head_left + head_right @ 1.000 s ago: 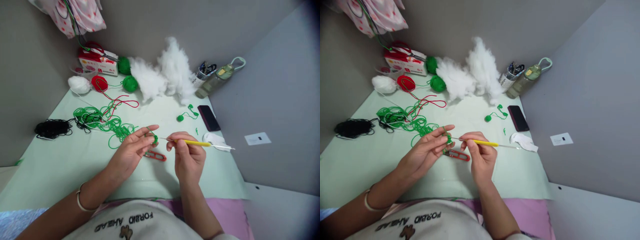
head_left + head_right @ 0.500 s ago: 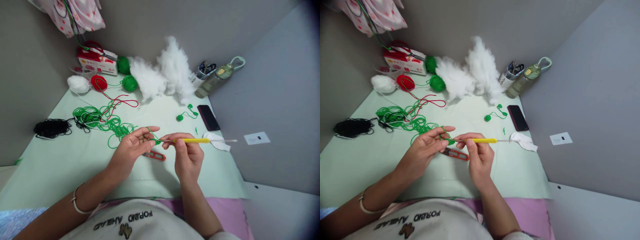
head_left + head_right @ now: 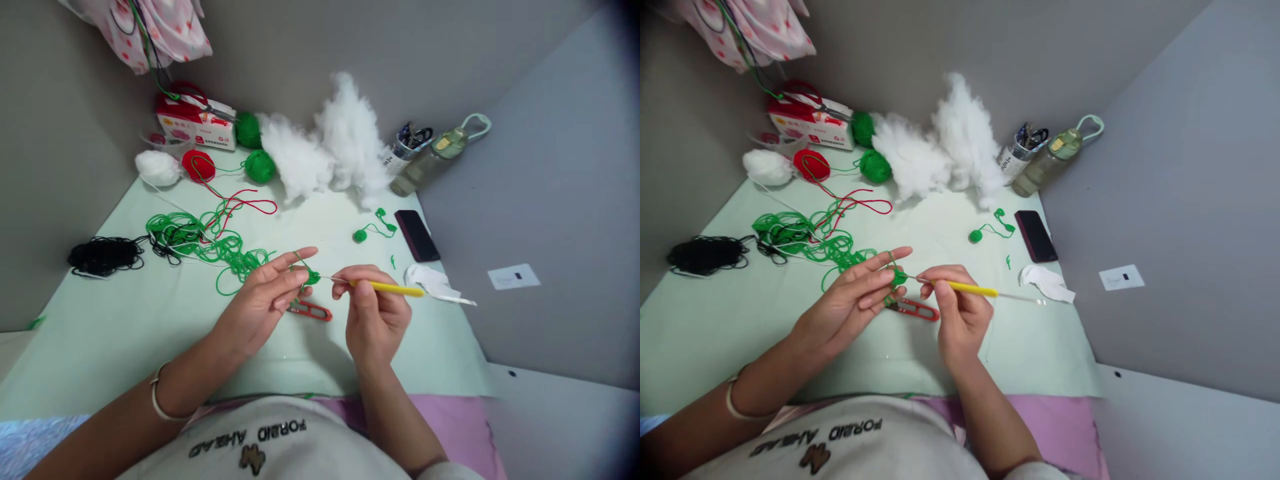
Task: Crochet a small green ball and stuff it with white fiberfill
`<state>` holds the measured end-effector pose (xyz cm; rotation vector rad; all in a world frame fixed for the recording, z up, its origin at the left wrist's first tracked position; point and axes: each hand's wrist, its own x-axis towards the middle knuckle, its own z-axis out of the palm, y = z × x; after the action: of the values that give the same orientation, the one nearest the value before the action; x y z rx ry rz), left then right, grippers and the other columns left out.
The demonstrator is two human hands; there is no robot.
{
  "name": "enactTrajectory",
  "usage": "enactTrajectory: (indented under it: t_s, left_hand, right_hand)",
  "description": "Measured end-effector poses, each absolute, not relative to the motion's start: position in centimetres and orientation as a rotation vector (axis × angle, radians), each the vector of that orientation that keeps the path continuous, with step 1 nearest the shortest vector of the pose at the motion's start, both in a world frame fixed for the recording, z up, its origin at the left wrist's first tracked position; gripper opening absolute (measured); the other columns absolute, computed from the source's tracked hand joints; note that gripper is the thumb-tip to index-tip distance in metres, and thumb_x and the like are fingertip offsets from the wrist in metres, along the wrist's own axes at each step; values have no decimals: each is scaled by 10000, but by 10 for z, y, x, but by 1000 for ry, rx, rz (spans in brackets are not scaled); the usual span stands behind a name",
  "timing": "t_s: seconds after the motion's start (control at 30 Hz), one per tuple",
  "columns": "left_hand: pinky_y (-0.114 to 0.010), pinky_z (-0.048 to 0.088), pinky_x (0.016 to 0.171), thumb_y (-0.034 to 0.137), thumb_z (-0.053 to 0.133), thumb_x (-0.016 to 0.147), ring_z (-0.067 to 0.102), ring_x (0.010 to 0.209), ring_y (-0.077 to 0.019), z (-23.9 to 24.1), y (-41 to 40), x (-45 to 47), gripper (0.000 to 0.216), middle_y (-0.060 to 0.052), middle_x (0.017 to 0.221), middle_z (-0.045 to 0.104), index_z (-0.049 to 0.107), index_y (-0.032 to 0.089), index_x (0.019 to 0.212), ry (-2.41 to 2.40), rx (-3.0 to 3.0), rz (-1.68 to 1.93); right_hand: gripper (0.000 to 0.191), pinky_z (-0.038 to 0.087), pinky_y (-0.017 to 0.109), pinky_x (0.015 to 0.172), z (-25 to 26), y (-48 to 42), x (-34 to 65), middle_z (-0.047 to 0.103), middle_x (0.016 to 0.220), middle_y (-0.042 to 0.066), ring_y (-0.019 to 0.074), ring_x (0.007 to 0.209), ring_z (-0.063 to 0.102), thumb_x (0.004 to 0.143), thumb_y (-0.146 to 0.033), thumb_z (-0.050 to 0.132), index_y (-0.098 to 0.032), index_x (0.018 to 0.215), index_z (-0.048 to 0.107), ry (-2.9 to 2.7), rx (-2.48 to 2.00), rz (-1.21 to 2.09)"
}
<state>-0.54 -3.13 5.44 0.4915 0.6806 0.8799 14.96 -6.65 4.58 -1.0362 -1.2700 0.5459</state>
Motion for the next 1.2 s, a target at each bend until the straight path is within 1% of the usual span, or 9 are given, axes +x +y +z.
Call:
enactTrajectory:
  t_s: [0.1, 0.2, 0.3, 0.37, 0.5, 0.7, 0.9, 1.03, 1.2]
  left_hand:
    - [-204, 468, 660, 237, 814, 828, 341, 536, -53, 53, -32, -4, 377, 79, 622, 495, 773, 234, 1203, 702, 623, 907]
    - [-173, 374, 543, 234, 853, 790, 423, 619, -55, 50, -33, -3, 411, 34, 827, 619, 777, 257, 1194, 775, 704, 983]
    - [-171, 395, 567, 248, 828, 822, 387, 572, -48, 48, -33, -2, 401, 54, 717, 558, 767, 252, 1218, 738, 632, 934]
    - [-193, 465, 639, 243, 795, 844, 313, 515, -39, 48, -31, -1, 337, 75, 632, 463, 785, 210, 1179, 674, 521, 856]
    - [-261, 546, 835, 183, 778, 838, 261, 498, -17, 49, -28, -3, 246, 69, 688, 497, 810, 162, 1080, 642, 411, 887]
    - [-224, 489, 661, 248, 824, 816, 521, 726, -108, 48, -31, -5, 343, 10, 825, 606, 790, 254, 1158, 626, 618, 889]
    - [-240, 469, 786, 274, 797, 843, 543, 882, -144, 47, -33, -10, 310, -13, 935, 635, 794, 272, 1153, 747, 770, 904]
    - [-230, 448, 776, 238, 785, 844, 544, 872, -137, 48, -36, -10, 315, -1, 910, 618, 786, 282, 1155, 817, 847, 940]
    - [-247, 454, 768, 211, 811, 808, 535, 793, -128, 49, -41, -4, 472, 16, 866, 605, 725, 259, 1270, 898, 894, 1054]
  right_hand:
    - [197, 580, 318, 640, 45, -63, 148, 757, 938, 50, 164, 772, 683, 1002, -177, 579, -244, 996, 764, -1276, -1015, 645]
    - [255, 603, 335, 707, 40, -64, 146, 765, 971, 49, 184, 875, 714, 978, -114, 594, -271, 1084, 764, -1447, -1060, 452]
    - [353, 617, 352, 747, 37, -68, 148, 757, 1081, 62, 195, 933, 723, 948, -88, 625, -319, 1185, 748, -1662, -1115, 132]
    - [333, 617, 365, 738, 39, -69, 150, 760, 1082, 69, 204, 921, 725, 947, -104, 631, -315, 1175, 753, -1673, -1131, 87]
    - [190, 569, 331, 621, 46, -65, 153, 736, 880, 46, 162, 710, 667, 1000, -202, 587, -249, 996, 771, -1289, -1113, 498]
    - [136, 556, 312, 683, 46, -61, 155, 761, 928, 44, 150, 758, 669, 979, -260, 652, -234, 971, 785, -1186, -1049, 831]
    - [193, 568, 306, 704, 48, -62, 160, 760, 894, 27, 129, 710, 670, 1029, -289, 574, -223, 947, 736, -1117, -1014, 942]
    - [198, 590, 323, 689, 53, -68, 157, 760, 912, 36, 159, 754, 700, 1037, -244, 536, -231, 973, 723, -1277, -1107, 742]
    - [314, 604, 354, 742, 45, -76, 150, 761, 984, 59, 194, 879, 714, 975, -82, 555, -266, 1186, 698, -1699, -1086, 202]
